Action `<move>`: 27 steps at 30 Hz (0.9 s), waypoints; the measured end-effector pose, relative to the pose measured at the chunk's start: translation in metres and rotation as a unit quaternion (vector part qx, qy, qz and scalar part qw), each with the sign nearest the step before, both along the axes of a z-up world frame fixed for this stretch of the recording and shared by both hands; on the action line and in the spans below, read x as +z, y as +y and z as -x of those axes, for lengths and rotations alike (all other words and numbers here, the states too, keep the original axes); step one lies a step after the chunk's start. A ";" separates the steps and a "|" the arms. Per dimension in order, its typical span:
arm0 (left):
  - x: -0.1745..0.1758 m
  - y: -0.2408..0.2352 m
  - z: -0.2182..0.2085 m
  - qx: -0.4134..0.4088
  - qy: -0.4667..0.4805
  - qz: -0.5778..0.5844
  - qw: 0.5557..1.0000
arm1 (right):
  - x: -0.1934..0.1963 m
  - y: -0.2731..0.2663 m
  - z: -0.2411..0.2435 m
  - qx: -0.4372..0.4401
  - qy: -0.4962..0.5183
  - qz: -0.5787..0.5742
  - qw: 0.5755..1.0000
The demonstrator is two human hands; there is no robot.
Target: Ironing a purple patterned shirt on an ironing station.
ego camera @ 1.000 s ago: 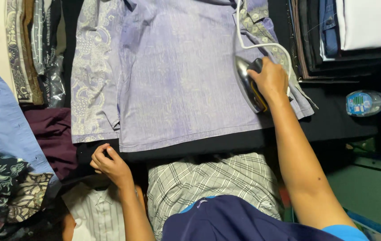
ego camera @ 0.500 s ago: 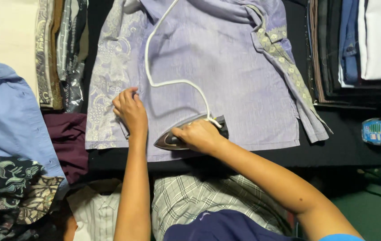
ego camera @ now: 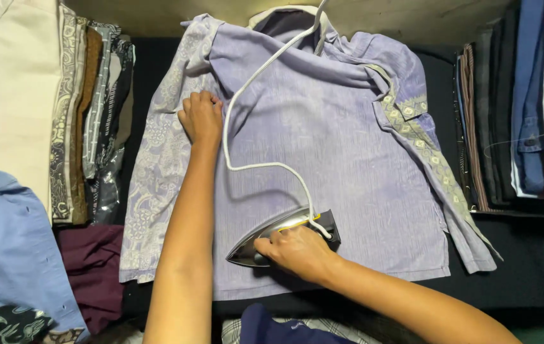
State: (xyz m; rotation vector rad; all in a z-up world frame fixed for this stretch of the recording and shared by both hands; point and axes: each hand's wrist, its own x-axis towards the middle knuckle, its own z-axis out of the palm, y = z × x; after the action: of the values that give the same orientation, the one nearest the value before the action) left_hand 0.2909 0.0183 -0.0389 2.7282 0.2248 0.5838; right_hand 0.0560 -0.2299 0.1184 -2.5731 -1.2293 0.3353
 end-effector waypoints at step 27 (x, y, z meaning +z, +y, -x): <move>0.059 0.086 -0.019 0.081 -0.138 -0.292 0.943 | -0.018 -0.022 -0.142 -0.126 -0.104 0.044 0.986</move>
State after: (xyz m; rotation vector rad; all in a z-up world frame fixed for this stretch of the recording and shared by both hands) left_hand 0.3098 0.1048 0.0204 3.1478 0.2347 1.2431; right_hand 0.1985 -0.2515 0.1000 -2.8570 -0.9524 0.0714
